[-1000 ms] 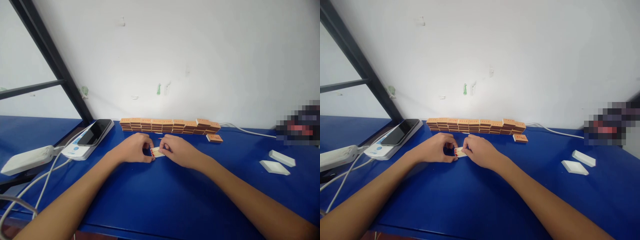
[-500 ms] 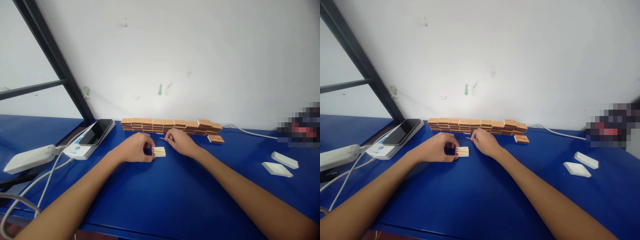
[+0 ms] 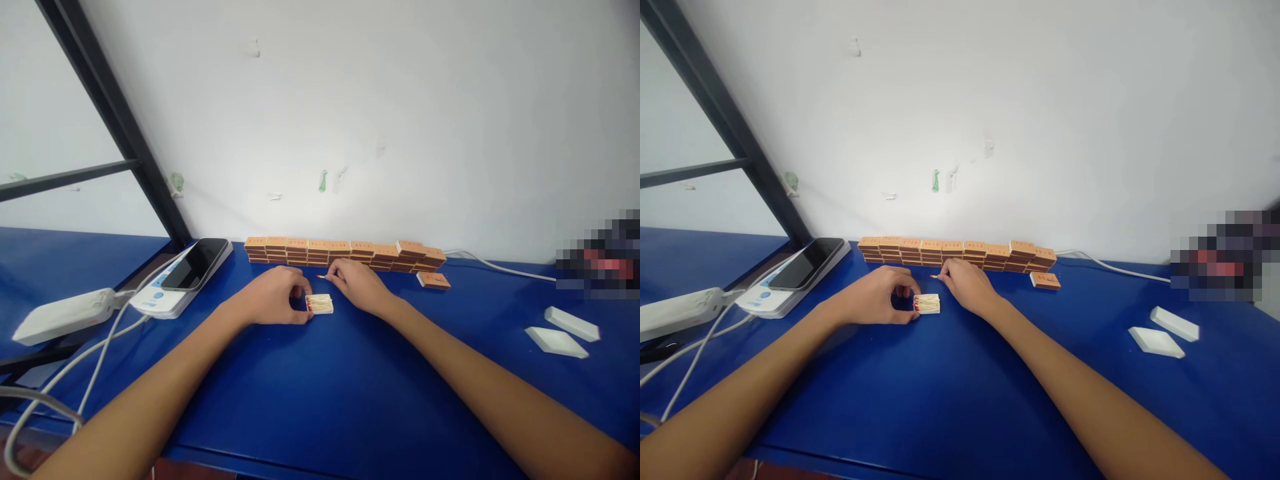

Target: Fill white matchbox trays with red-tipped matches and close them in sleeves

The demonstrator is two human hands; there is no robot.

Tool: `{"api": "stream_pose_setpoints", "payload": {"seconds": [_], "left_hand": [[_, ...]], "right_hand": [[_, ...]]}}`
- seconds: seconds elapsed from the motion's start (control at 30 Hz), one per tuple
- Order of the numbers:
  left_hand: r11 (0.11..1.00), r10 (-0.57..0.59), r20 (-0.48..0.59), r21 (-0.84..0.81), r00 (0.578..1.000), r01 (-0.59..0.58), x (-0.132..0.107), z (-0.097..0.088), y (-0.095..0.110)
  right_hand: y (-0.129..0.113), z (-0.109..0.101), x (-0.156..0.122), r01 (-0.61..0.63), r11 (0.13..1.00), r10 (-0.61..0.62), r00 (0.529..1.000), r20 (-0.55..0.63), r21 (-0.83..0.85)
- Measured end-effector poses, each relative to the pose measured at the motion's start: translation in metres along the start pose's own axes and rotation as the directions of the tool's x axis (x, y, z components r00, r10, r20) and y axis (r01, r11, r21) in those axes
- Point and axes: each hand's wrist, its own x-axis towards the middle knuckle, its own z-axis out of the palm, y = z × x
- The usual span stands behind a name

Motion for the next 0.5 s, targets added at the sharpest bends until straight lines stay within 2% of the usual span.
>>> {"api": "stream_pose_setpoints", "payload": {"seconds": [0.1,0.23,0.4,0.5], "left_hand": [[1.0,0.002,-0.012,0.005,1.0,-0.002,0.001,0.0,-0.001],[1.0,0.013,-0.009,0.003,1.0,-0.013,0.001,0.001,-0.001],[1.0,0.017,-0.014,0.011,1.0,-0.017,0.002,0.001,0.0],[1.0,0.022,-0.01,0.009,1.0,-0.022,0.002,0.0,0.001]], "right_hand": [[-0.004,-0.01,-0.007,0.022,1.0,-0.022,1.0,0.014,0.021],[-0.017,-0.023,-0.021,0.108,0.989,-0.113,0.992,0.05,0.098],[-0.031,-0.024,-0.03,0.129,0.987,-0.143,0.978,0.151,0.096],[-0.031,-0.026,-0.029,0.14,0.983,-0.156,0.979,0.132,0.122]]}}
